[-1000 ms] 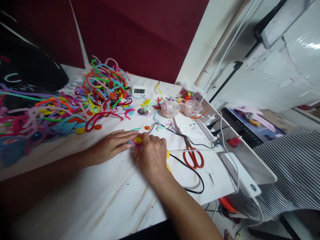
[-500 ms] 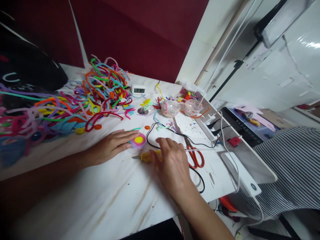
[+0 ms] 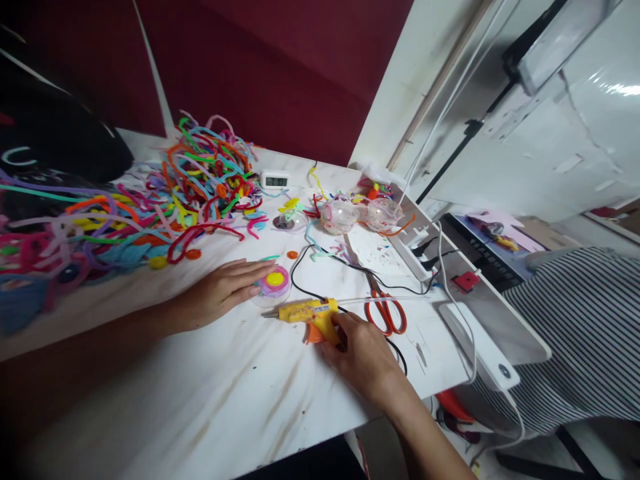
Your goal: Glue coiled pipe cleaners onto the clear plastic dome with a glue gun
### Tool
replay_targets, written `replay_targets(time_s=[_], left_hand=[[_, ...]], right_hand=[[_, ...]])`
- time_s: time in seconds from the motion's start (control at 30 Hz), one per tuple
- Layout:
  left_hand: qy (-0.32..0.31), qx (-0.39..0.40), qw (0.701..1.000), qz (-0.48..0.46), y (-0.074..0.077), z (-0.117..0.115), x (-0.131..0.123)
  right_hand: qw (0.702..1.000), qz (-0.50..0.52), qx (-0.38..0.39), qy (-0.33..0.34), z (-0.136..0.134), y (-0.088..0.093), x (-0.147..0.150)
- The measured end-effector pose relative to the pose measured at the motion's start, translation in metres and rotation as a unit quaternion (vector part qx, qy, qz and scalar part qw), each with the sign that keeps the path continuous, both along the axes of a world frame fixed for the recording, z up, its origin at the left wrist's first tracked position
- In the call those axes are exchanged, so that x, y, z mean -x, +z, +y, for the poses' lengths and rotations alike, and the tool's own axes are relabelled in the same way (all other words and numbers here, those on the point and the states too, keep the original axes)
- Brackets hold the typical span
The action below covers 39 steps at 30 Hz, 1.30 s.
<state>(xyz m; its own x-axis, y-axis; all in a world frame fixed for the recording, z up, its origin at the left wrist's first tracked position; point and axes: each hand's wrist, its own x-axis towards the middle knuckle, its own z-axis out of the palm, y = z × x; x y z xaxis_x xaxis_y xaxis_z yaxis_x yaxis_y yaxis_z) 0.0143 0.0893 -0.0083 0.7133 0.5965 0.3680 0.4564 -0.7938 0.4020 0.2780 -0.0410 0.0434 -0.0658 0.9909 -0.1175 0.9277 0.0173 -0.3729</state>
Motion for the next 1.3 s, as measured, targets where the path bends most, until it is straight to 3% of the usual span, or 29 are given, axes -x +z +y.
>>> replay_targets(time_s=[0.2,0.4,0.63,1.0,1.13,1.3], left_hand=[[-0.001,0.004,1.0,-0.003,0.002,-0.001,0.0],[0.01,0.016,1.0,0.002,0.0,-0.002,0.0],[0.01,0.025,1.0,0.0,-0.004,0.001,0.0],[0.01,0.026,1.0,-0.011,0.0,-0.001,-0.001],[0.011,0.025,1.0,-0.01,0.0,-0.002,-0.001],[0.01,0.024,1.0,-0.011,0.0,-0.002,0.0]], right_hand=[[0.985,0.162,0.042,-0.049,-0.004,-0.006,-0.008],[0.894,0.433,0.08,-0.085,-0.014,-0.001,-0.007],[0.855,0.501,0.013,-0.134,-0.023,-0.01,-0.006],[0.901,0.421,-0.1,-0.035,-0.019,-0.029,0.017],[0.936,0.339,-0.092,-0.014,-0.019,-0.038,0.019],[0.963,0.222,-0.151,0.03,-0.017,-0.032,0.024]])
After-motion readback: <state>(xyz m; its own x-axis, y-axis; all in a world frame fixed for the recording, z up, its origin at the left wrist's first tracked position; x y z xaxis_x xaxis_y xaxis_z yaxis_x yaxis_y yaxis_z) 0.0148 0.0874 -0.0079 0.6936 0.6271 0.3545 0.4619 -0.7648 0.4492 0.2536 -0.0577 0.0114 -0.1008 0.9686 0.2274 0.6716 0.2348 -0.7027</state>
